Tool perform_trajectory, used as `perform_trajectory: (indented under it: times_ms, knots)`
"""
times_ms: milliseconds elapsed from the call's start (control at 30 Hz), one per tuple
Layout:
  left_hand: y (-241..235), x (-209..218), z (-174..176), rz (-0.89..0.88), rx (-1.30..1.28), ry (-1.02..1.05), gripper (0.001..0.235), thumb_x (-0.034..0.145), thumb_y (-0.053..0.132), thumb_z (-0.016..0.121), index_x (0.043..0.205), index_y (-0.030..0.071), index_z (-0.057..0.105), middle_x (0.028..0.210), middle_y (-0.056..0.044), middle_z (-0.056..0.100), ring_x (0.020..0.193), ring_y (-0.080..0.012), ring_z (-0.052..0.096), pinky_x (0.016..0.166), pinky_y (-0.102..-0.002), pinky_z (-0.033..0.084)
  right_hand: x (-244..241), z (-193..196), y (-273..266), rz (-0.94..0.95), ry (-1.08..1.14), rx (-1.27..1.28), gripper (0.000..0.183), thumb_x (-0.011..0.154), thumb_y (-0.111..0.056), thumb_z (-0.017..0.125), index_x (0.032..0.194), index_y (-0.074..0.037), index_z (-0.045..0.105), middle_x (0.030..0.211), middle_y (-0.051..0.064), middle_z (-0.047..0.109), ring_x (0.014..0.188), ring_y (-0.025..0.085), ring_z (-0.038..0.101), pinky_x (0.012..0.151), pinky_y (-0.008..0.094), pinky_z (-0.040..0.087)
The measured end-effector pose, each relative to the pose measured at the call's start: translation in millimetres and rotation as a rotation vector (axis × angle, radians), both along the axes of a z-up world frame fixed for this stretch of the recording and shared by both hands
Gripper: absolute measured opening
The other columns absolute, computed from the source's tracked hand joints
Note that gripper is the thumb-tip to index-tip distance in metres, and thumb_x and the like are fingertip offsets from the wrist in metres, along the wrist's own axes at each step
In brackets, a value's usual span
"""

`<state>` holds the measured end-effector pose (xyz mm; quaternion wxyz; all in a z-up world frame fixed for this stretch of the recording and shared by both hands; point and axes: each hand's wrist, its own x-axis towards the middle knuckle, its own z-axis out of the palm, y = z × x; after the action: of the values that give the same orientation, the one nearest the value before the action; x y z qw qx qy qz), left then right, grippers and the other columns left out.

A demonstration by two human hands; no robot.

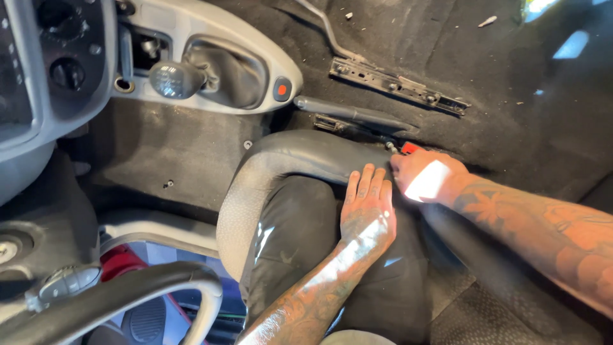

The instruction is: Disassemble car interior components including the seat and center console trim using hand tools

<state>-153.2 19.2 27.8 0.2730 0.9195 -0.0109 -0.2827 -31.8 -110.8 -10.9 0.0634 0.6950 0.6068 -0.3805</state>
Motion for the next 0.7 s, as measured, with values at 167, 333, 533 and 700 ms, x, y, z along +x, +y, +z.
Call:
perform_trajectory:
  times_ms: [167, 333, 533, 700]
  knots:
    - [-4.5, -6.7, -12.1, 0.31, -0.049, -0.332, 0.041, 0.078, 0.028, 0.074, 0.114, 0.016, 0.06, 0.107, -0.003, 0.059, 0.119, -0.0255, 0.056, 0.104, -0.041, 0.041, 14.2, 33.3, 28.3, -0.514, 0.243, -0.64, 0.037, 0.095, -0.018, 0.04, 0.126, -0.008, 0.057, 0.097, 0.015, 0.079, 0.098, 0.033, 0.077, 0.086, 0.048, 0.06]
    - [-15.3, -11.3, -29.6, 0.376, -0.133, -0.155, 0.018, 0.094, 0.039, 0.054, 0.095, 0.021, 0.056, 0.084, 0.002, 0.051, 0.076, -0.0229, 0.064, 0.065, -0.036, 0.054, 12.6, 18.3, 23.2, -0.516, 0.22, -0.664, 0.05, 0.093, -0.016, 0.039, 0.142, -0.008, 0.041, 0.093, 0.017, 0.079, 0.099, 0.035, 0.077, 0.085, 0.052, 0.06]
    - [-25.4, -11.3, -35.8, 0.298, -0.152, -0.159, 0.01, 0.088, 0.024, 0.052, 0.081, 0.017, 0.049, 0.076, 0.001, 0.047, 0.068, -0.0243, 0.063, 0.057, -0.037, 0.054, 2.5, 4.2, 19.9, -0.387, 0.128, -0.682, 0.045, 0.092, -0.015, 0.043, 0.133, -0.001, 0.055, 0.087, 0.017, 0.079, 0.09, 0.036, 0.078, 0.076, 0.051, 0.062]
    - [-24.7, -12.5, -22.4, 0.298, -0.163, -0.123, 0.007, 0.085, 0.018, 0.051, 0.081, 0.012, 0.054, 0.077, -0.004, 0.053, 0.074, -0.0271, 0.068, 0.061, -0.038, 0.058, -26.6, -52.6, -15.0, -0.206, 0.001, -0.502, 0.027, 0.09, -0.009, 0.051, 0.098, -0.01, 0.077, 0.073, 0.009, 0.074, 0.076, 0.028, 0.076, 0.06, 0.042, 0.058]
